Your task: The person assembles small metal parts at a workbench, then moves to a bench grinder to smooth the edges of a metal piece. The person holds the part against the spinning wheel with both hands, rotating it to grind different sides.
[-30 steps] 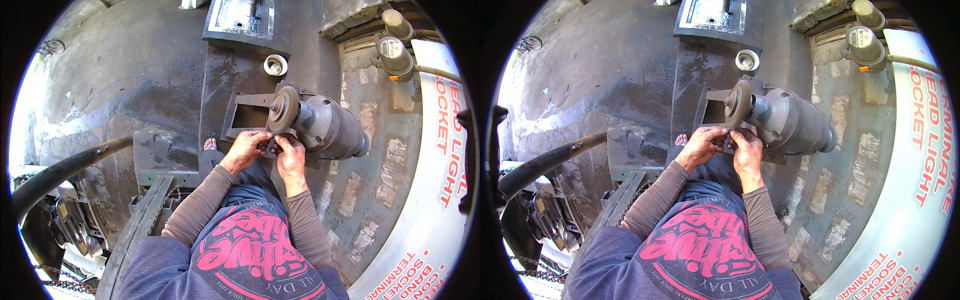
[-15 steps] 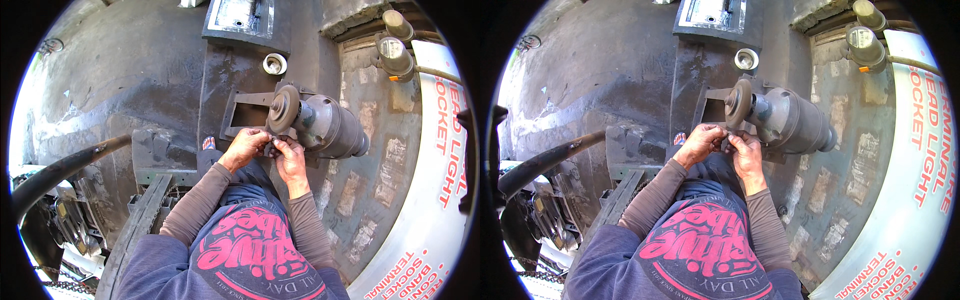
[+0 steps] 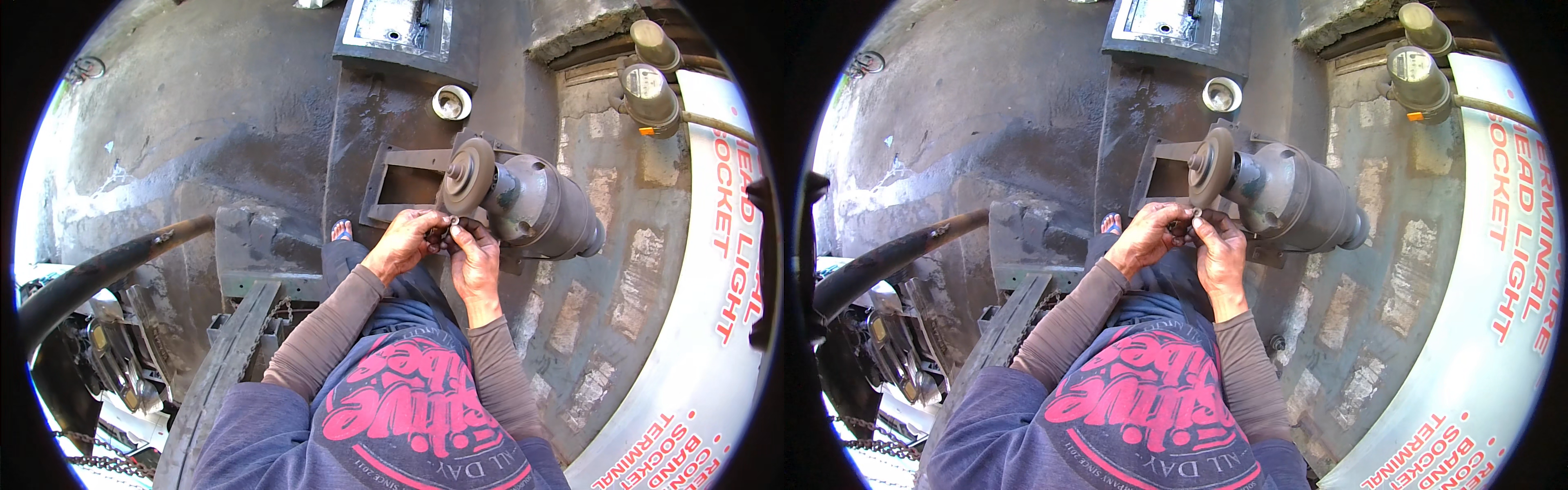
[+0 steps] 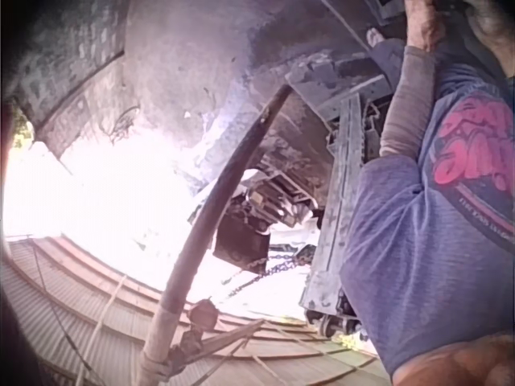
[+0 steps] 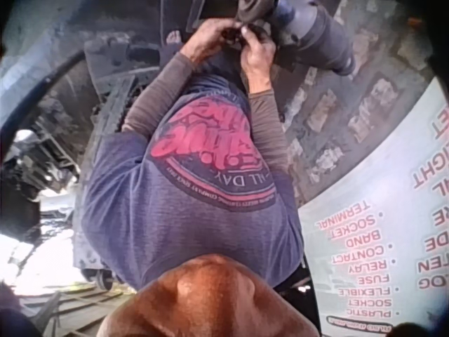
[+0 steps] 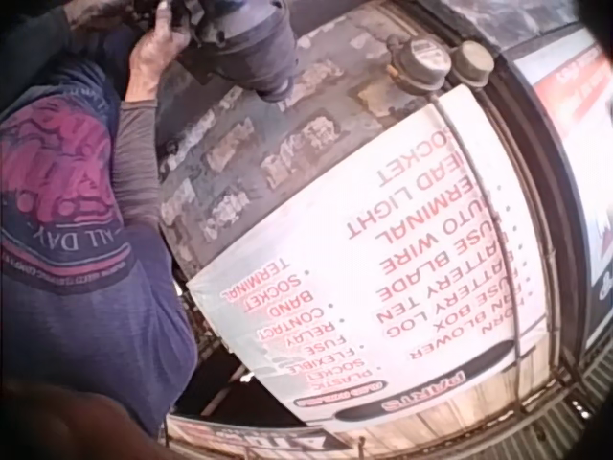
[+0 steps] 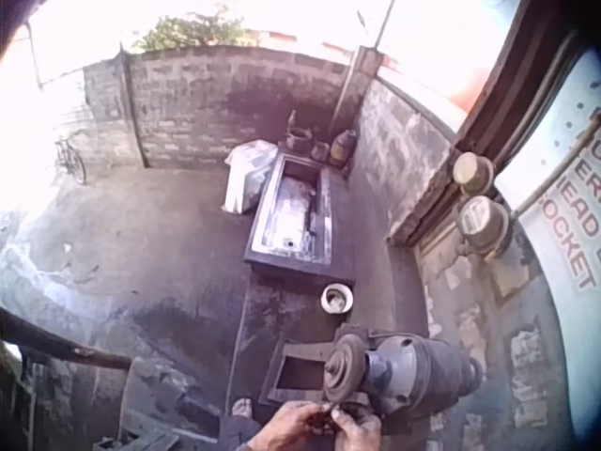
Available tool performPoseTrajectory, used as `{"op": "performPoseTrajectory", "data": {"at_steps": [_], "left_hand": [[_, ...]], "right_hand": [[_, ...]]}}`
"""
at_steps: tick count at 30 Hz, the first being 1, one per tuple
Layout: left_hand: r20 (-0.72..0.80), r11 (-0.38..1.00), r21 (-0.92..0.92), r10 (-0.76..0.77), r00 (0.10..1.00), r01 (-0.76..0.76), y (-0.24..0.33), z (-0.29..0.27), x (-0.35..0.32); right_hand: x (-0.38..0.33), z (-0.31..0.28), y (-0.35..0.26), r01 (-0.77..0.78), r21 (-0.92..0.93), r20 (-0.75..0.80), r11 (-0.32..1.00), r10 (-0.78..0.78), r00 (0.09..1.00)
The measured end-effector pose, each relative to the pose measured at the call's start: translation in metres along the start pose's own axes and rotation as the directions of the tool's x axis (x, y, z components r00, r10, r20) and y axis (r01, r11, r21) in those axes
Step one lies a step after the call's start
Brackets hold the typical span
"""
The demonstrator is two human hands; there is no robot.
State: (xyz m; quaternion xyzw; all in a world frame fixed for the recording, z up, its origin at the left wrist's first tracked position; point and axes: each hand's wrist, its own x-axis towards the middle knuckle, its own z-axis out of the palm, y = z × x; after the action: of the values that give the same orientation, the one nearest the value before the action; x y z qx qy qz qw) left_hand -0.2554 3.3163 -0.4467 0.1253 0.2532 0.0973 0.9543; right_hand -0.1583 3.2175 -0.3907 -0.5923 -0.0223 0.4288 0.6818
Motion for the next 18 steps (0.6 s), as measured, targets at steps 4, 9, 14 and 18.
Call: {"op": "performPoseTrajectory", "data": {"at_steps": [4,9,14,18], "left_hand": [[-0.038,0.988,0.155,-0.023,0.999,0.028,0.007,-0.004,0.001],[-0.054,1.0,-0.029,-0.001,0.999,-0.001,-0.003,-0.004,0.003],[-0.055,0.996,-0.089,-0.024,0.998,0.019,0.0,0.011,0.001],[-0.058,0.997,-0.071,-0.034,0.998,0.03,-0.002,0.01,-0.002]], "right_hand": [[0.007,-0.011,-0.006,-0.1,-0.019,0.058,0.995,0.101,0.993],[0.017,-0.008,0.004,-0.053,-0.033,-0.047,0.998,0.051,0.998],[0.015,-0.007,0.004,0.068,-0.008,-0.033,0.998,-0.068,0.997],[0.003,-0.004,0.0,0.048,-0.007,-0.014,0.999,-0.048,0.999]]}}
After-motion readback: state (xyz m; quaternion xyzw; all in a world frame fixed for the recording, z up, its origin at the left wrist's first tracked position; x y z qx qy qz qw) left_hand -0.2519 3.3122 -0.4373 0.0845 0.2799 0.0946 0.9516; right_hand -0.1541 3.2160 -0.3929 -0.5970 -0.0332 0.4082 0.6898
